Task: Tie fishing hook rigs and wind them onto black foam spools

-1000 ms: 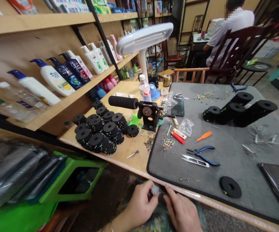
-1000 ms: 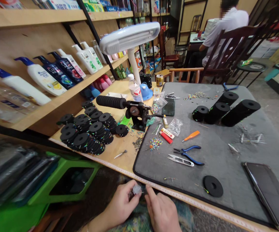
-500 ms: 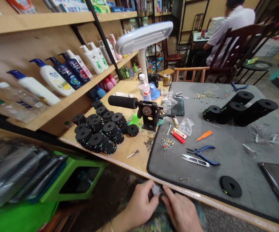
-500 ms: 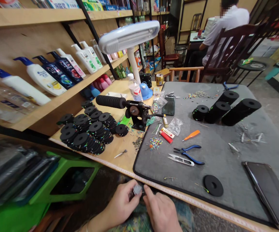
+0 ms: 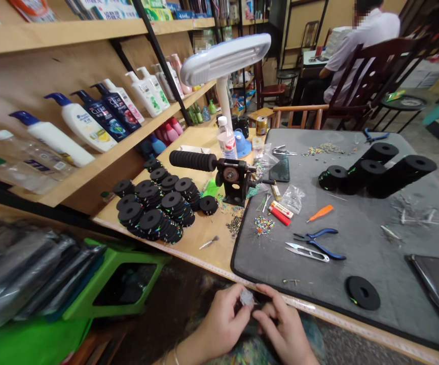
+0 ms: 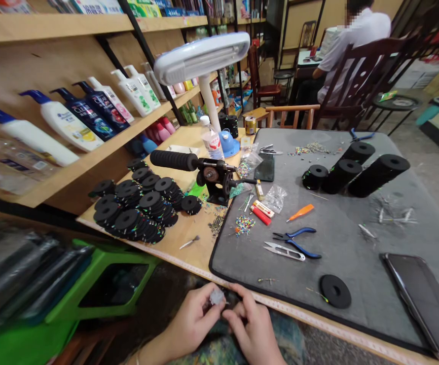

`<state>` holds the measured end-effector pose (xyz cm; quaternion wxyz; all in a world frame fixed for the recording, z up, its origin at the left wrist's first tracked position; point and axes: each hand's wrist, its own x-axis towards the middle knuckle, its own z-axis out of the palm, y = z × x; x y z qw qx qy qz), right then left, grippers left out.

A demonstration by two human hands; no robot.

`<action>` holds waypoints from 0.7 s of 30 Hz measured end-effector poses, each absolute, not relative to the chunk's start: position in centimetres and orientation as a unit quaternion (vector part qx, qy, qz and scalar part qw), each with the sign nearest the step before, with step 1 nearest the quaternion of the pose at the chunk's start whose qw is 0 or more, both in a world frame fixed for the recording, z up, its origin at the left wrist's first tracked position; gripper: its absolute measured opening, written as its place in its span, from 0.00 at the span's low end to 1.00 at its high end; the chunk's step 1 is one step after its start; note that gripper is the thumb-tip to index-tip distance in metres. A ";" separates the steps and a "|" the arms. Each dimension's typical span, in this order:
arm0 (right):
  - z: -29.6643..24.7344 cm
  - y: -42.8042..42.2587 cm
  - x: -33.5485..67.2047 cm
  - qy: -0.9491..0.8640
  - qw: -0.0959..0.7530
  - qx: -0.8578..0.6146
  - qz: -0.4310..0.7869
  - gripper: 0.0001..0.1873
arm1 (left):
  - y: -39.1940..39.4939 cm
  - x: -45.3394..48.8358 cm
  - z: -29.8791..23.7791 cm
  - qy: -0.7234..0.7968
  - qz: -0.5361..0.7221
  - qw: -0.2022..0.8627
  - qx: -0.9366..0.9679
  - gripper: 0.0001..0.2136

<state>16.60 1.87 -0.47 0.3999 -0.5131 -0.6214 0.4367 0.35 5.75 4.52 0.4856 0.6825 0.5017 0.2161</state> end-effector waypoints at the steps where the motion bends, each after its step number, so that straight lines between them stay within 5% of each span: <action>1: -0.3 1.9 16.6 -0.612 0.393 -0.513 0.457 0.17 | 5.7 0.4 4.5 0.502 0.217 0.493 0.677 0.06; 11: 0.6 2.3 16.4 -0.580 0.353 -0.510 0.528 0.10 | 5.9 0.5 4.6 0.503 0.211 0.529 0.650 0.08; 21: 0.9 2.4 16.6 -0.670 0.337 -0.517 0.413 0.08 | 5.9 0.5 4.8 0.503 0.188 0.517 0.667 0.06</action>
